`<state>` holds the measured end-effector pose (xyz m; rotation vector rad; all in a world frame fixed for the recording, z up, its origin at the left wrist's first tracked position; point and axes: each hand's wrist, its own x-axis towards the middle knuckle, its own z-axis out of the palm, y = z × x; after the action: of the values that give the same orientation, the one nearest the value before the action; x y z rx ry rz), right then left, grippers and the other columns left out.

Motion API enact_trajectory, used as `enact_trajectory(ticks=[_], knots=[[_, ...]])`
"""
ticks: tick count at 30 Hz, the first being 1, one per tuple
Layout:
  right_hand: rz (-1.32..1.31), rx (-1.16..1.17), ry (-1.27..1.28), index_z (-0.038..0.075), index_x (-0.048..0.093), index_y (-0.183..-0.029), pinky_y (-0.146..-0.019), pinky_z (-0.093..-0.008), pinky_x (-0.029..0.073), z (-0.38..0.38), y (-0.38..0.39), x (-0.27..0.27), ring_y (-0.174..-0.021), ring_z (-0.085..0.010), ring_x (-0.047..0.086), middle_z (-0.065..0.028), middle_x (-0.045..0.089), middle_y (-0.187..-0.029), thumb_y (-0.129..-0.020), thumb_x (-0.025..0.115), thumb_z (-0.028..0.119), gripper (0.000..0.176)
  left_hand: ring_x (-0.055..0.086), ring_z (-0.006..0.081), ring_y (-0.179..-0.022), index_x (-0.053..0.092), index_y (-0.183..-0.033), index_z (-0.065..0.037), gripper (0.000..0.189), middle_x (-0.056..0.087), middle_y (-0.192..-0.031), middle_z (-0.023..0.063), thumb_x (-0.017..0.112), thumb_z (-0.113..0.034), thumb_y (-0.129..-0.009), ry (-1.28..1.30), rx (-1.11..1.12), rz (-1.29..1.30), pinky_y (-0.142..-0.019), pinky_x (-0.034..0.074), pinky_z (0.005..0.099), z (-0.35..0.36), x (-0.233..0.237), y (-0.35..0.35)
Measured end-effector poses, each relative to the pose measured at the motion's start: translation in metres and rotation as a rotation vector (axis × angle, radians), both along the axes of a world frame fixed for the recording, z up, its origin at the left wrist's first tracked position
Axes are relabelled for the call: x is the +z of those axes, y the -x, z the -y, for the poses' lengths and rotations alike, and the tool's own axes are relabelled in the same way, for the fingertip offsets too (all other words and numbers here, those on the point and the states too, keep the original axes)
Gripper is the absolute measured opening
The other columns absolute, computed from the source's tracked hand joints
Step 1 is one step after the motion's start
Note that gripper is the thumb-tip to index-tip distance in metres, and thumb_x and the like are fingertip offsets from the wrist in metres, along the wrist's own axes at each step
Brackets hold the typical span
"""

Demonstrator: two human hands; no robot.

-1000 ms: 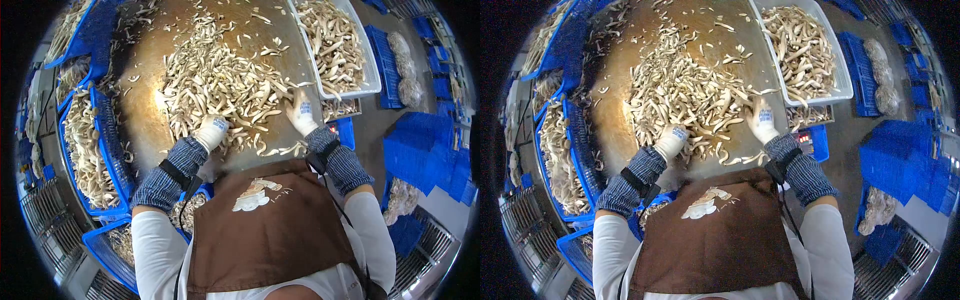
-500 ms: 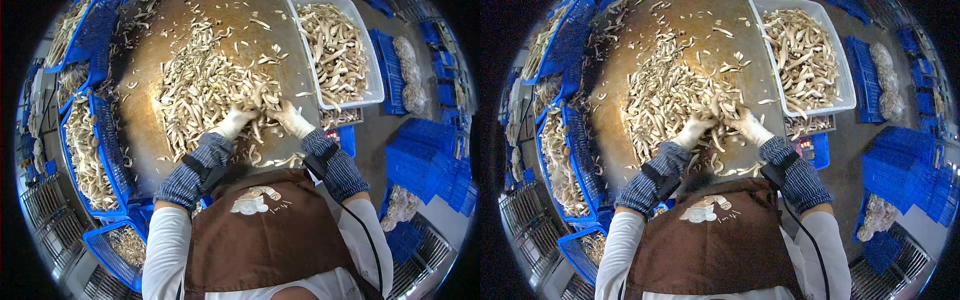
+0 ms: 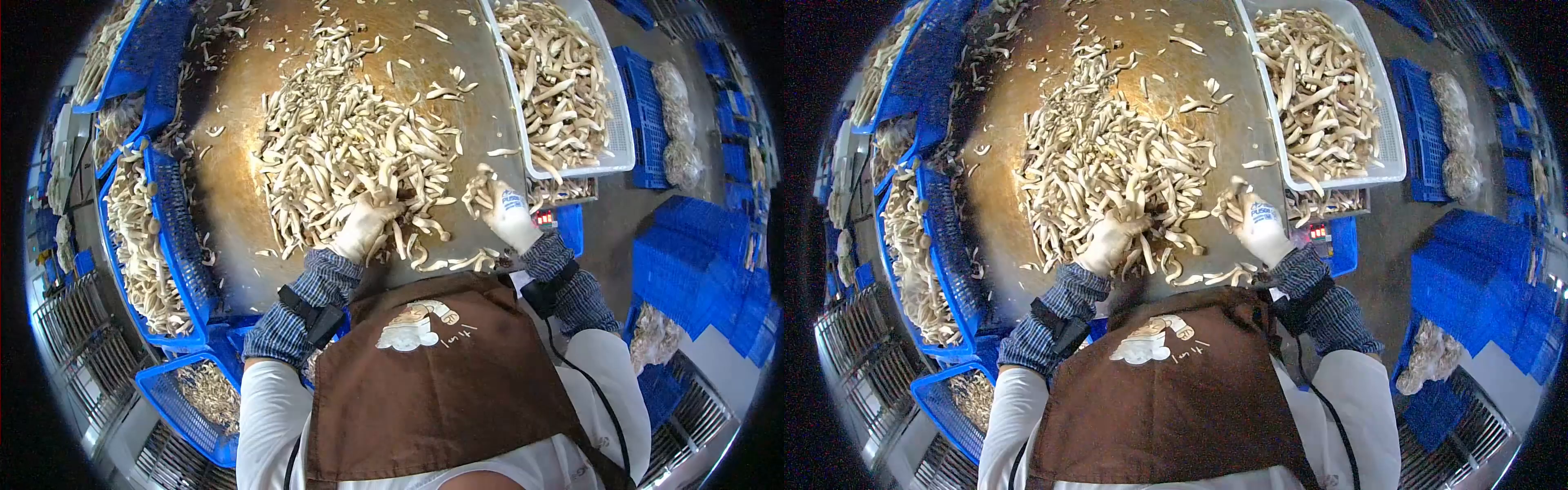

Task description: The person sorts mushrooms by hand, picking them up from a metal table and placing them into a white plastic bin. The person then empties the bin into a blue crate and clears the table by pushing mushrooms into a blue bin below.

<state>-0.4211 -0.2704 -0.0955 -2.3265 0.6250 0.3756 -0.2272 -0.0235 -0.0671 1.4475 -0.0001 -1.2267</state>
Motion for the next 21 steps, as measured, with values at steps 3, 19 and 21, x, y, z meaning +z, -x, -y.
enact_trajectory(ticks=[3, 19, 21], knots=[[0.237, -0.142, -0.234, -0.003, 0.052, -0.122, -0.1, -0.036, 0.05, 0.007, 0.008, -0.015, -0.117, -0.0293, 0.063, -0.016, 0.061, -0.12, -0.076, 0.06, -0.008, 0.047, 0.063, 0.0164, -0.095, 0.06, -0.116, 0.007, 0.028, 0.066, -0.105, 0.0086, 0.064, 0.007, -0.088, 0.01, -0.014, 0.075, -0.086, 0.053, 0.0276, 0.008, 0.009, 0.007], [0.742, -0.951, -0.979, 0.008, 0.049, -0.128, -0.088, -0.0415, 0.053, 0.058, -0.023, -0.033, -0.104, -0.026, 0.061, -0.0115, 0.059, -0.115, -0.094, 0.058, 0.013, 0.036, 0.063, 0.0191, -0.108, 0.054, -0.137, -0.002, 0.042, 0.065, -0.123, 0.0116, 0.063, -0.017, -0.099, 0.309, -0.281, -0.195, -0.089, 0.052, 0.0292, 0.211, 0.001, 0.001], [0.842, -0.871, -0.701, 0.004, 0.048, -0.127, -0.086, -0.0426, 0.053, 0.116, -0.025, -0.041, -0.098, -0.0281, 0.061, -0.0134, 0.061, -0.107, -0.092, 0.064, 0.017, 0.041, 0.056, 0.0183, -0.119, 0.054, -0.137, -0.005, 0.043, 0.061, -0.133, 0.0119, 0.053, -0.03, -0.102, 0.316, -0.433, -0.085, -0.1, 0.046, 0.0335, 0.268, 0.068, -0.001]])
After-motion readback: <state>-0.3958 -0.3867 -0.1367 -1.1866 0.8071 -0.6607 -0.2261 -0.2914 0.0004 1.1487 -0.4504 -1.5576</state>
